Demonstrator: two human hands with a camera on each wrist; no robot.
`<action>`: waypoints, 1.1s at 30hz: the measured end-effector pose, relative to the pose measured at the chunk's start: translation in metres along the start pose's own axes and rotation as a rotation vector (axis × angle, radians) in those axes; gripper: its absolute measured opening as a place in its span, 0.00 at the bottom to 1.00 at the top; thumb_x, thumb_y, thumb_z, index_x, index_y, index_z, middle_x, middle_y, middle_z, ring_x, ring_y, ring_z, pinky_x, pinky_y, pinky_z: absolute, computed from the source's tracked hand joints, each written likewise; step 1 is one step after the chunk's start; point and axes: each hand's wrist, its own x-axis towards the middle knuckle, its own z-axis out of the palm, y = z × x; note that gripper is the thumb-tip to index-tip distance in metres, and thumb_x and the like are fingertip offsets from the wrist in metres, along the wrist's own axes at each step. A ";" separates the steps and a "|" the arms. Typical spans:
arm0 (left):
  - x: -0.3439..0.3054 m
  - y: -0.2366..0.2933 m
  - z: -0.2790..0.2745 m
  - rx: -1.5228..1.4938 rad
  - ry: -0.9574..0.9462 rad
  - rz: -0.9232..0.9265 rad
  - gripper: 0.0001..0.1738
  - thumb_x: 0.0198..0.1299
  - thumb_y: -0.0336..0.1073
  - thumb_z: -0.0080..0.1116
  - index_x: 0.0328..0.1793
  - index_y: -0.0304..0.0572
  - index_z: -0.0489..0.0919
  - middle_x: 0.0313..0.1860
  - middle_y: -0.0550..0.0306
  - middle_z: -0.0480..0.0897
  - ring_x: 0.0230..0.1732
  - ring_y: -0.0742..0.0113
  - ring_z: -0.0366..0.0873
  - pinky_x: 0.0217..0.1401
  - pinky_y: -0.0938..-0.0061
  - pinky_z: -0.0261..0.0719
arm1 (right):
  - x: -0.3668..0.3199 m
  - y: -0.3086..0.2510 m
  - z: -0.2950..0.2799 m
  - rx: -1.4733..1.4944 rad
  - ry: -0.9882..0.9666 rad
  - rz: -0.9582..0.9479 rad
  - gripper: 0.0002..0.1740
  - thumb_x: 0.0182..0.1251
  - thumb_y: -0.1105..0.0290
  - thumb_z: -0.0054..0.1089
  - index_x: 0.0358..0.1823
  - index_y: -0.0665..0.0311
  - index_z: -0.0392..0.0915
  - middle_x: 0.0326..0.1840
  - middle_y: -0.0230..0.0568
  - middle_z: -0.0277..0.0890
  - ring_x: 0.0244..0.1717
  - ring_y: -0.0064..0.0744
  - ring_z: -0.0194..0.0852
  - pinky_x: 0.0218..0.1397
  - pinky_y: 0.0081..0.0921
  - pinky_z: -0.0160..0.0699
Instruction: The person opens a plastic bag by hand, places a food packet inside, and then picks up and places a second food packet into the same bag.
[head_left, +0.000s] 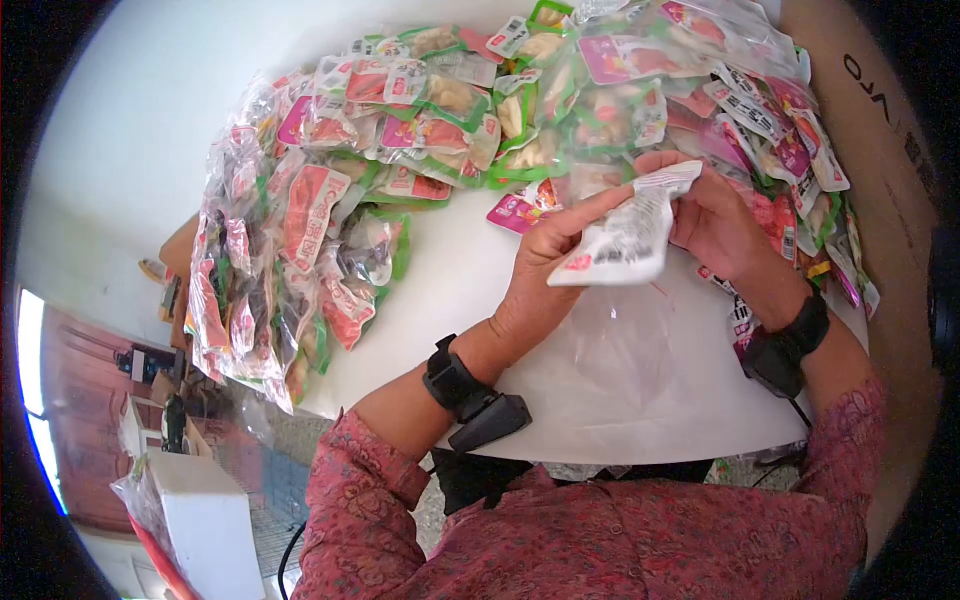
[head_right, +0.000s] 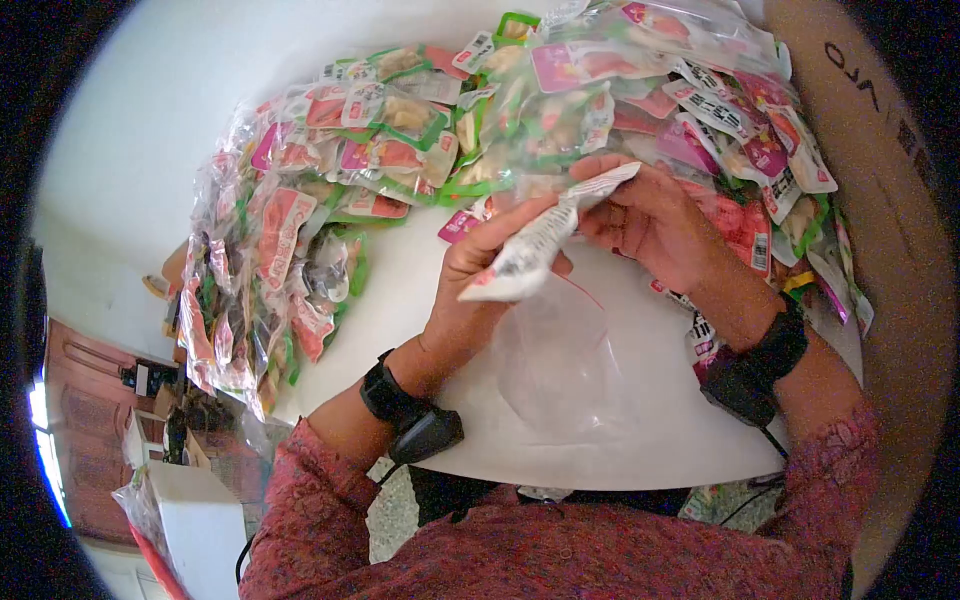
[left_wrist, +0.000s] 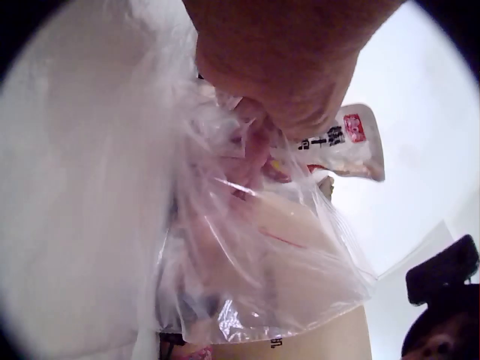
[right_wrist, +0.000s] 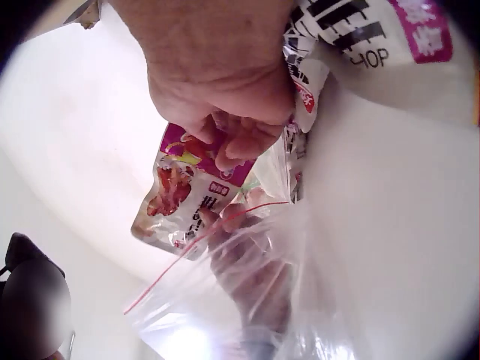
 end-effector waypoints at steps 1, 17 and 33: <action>0.000 -0.006 0.000 0.016 -0.016 0.061 0.21 0.57 0.31 0.52 0.58 0.43 0.69 0.40 0.56 0.78 0.37 0.75 0.73 0.37 0.82 0.71 | -0.001 0.000 0.000 0.030 -0.038 -0.005 0.18 0.63 0.61 0.47 0.49 0.64 0.67 0.39 0.37 0.75 0.36 0.24 0.74 0.40 0.20 0.74; 0.005 -0.025 -0.012 0.338 0.024 0.224 0.31 0.50 0.20 0.54 0.63 0.42 0.63 0.57 0.55 0.66 0.57 0.67 0.66 0.60 0.75 0.64 | -0.004 -0.004 0.014 -0.082 -0.106 0.064 0.24 0.63 0.64 0.44 0.58 0.70 0.59 0.52 0.42 0.69 0.49 0.30 0.72 0.51 0.27 0.73; -0.005 -0.001 0.004 0.179 0.062 0.134 0.23 0.61 0.34 0.38 0.63 0.41 0.53 0.28 0.63 0.66 0.18 0.82 0.56 0.19 0.87 0.53 | -0.002 -0.003 0.005 -0.283 0.003 -0.152 0.15 0.58 0.68 0.44 0.43 0.70 0.70 0.36 0.34 0.73 0.34 0.16 0.72 0.37 0.14 0.71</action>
